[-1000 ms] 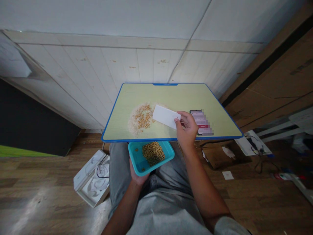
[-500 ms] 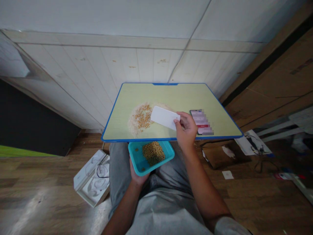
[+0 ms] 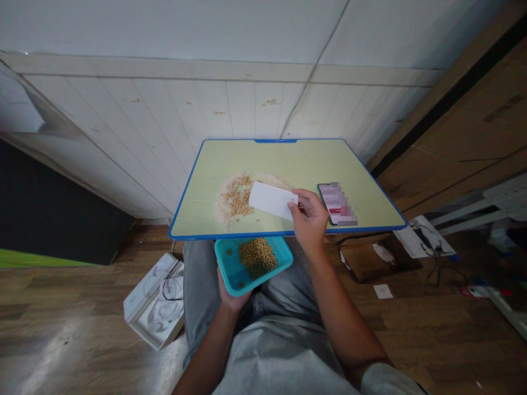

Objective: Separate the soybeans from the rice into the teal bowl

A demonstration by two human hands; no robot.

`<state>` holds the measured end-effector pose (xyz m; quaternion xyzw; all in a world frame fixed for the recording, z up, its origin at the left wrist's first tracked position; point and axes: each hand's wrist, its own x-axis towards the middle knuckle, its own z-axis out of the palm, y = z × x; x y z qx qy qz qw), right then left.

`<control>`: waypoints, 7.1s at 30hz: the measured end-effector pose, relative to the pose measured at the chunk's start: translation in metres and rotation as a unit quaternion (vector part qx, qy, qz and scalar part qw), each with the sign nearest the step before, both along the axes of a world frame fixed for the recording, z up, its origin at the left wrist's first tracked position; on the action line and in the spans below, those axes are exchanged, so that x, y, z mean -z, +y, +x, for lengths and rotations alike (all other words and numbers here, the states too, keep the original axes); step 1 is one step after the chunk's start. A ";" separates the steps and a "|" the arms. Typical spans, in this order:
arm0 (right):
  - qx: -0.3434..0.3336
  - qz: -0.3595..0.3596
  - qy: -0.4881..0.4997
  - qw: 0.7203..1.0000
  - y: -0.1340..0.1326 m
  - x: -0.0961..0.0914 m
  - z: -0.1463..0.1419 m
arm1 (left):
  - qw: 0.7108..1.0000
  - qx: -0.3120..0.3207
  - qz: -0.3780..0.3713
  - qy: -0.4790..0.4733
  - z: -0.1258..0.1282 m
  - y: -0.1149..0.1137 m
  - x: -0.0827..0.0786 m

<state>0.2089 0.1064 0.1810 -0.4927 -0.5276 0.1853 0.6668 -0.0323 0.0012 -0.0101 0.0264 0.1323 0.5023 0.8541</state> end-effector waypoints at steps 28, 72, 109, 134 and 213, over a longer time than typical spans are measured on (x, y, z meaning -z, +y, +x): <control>-0.032 -0.012 0.018 0.999 -0.009 0.001 0.008 | 1.000 -0.012 -0.002 0.006 0.007 0.002 -0.020; -0.093 -0.017 0.043 0.995 -0.025 0.002 0.002 | 0.999 0.000 0.031 -0.029 0.005 0.006 -0.011; -0.108 -0.020 0.021 0.994 -0.012 -0.001 -0.018 | 1.000 -0.009 0.000 0.020 0.007 0.004 -0.022; -0.121 -0.026 0.024 0.992 -0.017 0.000 -0.013 | 1.000 0.007 0.009 -0.006 0.003 0.004 -0.011; 0.101 0.037 0.059 0.992 -0.014 0.005 0.021 | 0.993 0.022 0.109 -0.029 -0.002 0.001 0.006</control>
